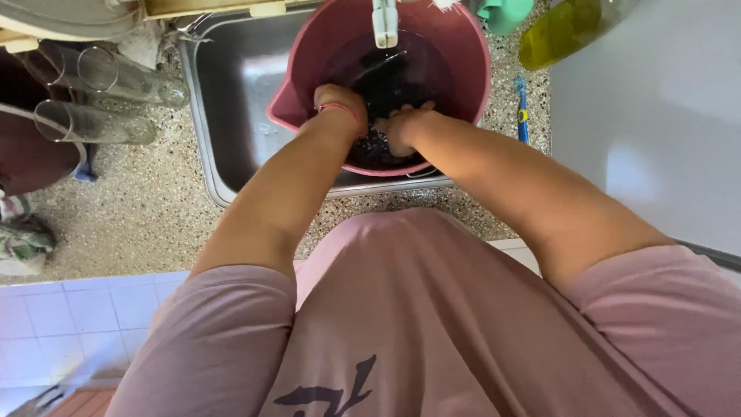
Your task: Washing several tall glass cups in a pink bucket filled with soapy water inside a sink.
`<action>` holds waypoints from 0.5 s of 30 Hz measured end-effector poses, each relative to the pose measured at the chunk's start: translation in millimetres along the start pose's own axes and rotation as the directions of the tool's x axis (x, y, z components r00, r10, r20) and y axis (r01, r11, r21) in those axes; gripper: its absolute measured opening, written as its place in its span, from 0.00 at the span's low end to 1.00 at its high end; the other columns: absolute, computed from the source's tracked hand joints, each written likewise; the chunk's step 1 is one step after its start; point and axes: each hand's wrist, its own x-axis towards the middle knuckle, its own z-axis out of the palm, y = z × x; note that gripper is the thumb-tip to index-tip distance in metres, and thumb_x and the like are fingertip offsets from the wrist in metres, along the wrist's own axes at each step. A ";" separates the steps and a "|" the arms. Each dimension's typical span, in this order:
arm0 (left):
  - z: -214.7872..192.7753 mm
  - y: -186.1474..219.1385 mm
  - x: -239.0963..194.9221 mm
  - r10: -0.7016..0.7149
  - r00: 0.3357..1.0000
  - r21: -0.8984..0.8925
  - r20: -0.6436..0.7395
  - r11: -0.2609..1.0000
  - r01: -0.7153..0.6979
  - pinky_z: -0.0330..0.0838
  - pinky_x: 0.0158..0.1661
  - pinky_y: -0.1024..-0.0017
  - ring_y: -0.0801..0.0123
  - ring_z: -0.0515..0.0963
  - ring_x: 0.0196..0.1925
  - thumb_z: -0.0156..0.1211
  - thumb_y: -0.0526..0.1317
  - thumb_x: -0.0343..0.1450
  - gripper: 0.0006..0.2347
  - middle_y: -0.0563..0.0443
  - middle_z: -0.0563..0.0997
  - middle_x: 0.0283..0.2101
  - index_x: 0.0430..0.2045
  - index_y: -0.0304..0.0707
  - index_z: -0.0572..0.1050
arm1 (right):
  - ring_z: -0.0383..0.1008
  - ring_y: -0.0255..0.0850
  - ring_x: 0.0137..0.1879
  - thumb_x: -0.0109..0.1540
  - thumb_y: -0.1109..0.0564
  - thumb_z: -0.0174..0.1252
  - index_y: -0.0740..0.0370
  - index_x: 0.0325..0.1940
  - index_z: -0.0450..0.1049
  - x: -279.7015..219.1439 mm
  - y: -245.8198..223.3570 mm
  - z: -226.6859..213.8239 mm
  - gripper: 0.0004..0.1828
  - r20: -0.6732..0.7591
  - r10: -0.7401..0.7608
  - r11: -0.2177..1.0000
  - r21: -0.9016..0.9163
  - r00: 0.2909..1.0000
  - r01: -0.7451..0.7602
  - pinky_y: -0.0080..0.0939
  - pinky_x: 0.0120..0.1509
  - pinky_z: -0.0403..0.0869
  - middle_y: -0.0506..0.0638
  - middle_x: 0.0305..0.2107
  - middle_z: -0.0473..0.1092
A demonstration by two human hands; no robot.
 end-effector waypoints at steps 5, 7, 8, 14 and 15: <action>17.0 -3.4 9.7 0.020 0.996 -0.109 -0.085 0.994 -0.030 0.75 0.32 0.44 0.49 0.82 0.43 0.52 0.38 0.64 0.15 0.46 0.82 0.38 0.41 0.32 0.80 | 0.58 0.63 0.69 0.63 0.65 0.50 0.51 0.71 0.62 -16.4 3.5 4.8 0.31 -0.118 -0.125 0.991 0.033 0.985 0.130 0.87 0.61 0.54 0.62 0.64 0.61; 24.3 -2.5 13.1 0.047 0.993 -0.153 -0.110 0.986 -0.064 0.76 0.29 0.42 0.50 0.83 0.39 0.55 0.35 0.59 0.14 0.47 0.83 0.32 0.36 0.33 0.81 | 0.63 0.63 0.66 0.63 0.67 0.49 0.53 0.69 0.64 -22.4 4.6 2.7 0.30 -0.136 -0.157 0.986 0.030 0.978 0.162 0.85 0.60 0.59 0.62 0.60 0.65; 24.5 -3.8 12.4 0.051 0.993 -0.162 -0.108 0.985 -0.068 0.76 0.30 0.42 0.50 0.83 0.39 0.55 0.35 0.60 0.14 0.47 0.83 0.33 0.36 0.33 0.81 | 0.67 0.61 0.62 0.62 0.66 0.49 0.52 0.67 0.67 -17.7 5.5 4.5 0.28 -0.176 -0.156 0.986 0.023 0.972 0.162 0.81 0.56 0.64 0.60 0.56 0.69; 20.3 -2.5 13.1 0.094 0.990 -0.203 -0.105 0.972 -0.114 0.76 0.32 0.45 0.50 0.83 0.40 0.57 0.38 0.60 0.14 0.47 0.83 0.33 0.37 0.35 0.82 | 0.74 0.60 0.54 0.60 0.65 0.52 0.57 0.59 0.73 -3.9 14.0 13.7 0.22 -0.296 -0.152 0.981 0.071 0.943 0.181 0.72 0.47 0.74 0.60 0.47 0.73; 21.0 -2.8 12.4 0.110 0.989 -0.212 -0.104 0.969 -0.130 0.76 0.33 0.46 0.51 0.83 0.40 0.58 0.39 0.60 0.15 0.47 0.83 0.34 0.37 0.36 0.82 | 0.75 0.60 0.52 0.60 0.64 0.53 0.60 0.57 0.75 -2.3 16.1 15.3 0.21 -0.330 -0.148 0.977 0.098 0.932 0.189 0.70 0.45 0.76 0.61 0.45 0.74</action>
